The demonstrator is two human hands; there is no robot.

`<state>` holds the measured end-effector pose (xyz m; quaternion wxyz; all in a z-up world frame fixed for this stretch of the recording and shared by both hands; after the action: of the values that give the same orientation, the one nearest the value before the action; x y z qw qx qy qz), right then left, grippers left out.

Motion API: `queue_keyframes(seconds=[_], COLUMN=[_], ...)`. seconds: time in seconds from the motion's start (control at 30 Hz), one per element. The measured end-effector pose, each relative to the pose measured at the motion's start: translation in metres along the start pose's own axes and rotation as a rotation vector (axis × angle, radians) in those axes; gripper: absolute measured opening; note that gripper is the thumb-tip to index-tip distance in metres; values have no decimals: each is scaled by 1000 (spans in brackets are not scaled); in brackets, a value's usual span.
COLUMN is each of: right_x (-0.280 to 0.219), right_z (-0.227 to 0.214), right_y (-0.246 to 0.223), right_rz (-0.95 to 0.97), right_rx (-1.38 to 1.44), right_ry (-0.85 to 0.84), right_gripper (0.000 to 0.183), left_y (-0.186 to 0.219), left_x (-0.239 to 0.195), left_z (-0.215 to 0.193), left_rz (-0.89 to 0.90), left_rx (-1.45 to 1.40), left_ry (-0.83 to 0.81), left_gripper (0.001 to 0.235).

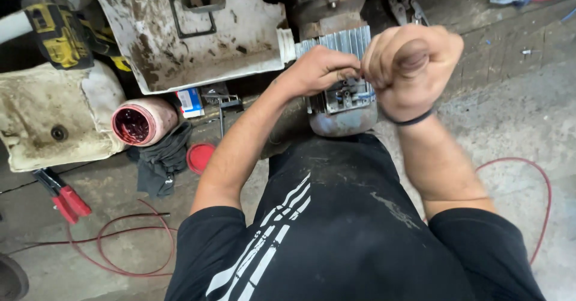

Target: Repairing an electric motor by disassembling and reassembling the terminal box components using a screwdriver

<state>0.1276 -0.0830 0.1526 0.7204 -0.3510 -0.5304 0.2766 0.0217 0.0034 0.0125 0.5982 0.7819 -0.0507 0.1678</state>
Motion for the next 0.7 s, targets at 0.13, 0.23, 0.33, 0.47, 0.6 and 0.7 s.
queue_keyframes(seconds=[0.13,0.23,0.33,0.47,0.6,0.7], right_x=[-17,-16,30,29,1,-19], right_z=[19,-8,-12,2,7,25], right_y=[7,-3,-28,-22,-11,-4], right_rz=[-286,4,207,176,62,-143], right_rx=[-20,-106,222,227,28,-134], right_ry=[453,128,-492,-744,-301,152], right_gripper=[61,67,54,31,36,39], left_y=[-2,2,-16,6,9,12], left_x=[-2,2,-6,3,-3,3], left_z=[-1,-2,1,-11,-9,-10], left_rz=[-19,-21,-14,16,-16,8], left_rx=[-19,-44,-17,9,-69,-101], left_ry=[6,-18,-37,-72,-31,-20], left_gripper=[25,27,31,26,29,27])
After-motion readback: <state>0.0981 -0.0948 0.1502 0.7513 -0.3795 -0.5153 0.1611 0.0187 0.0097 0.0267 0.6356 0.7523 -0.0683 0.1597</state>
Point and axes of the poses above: each hand's wrist, its own x-axis towards the middle knuckle, its own z-axis out of the palm, y = z × x, the point moved 2 cm from there along x, towards the middle knuckle, and after that the axes turned 3 degrees about -x, right-handed, at the moved point
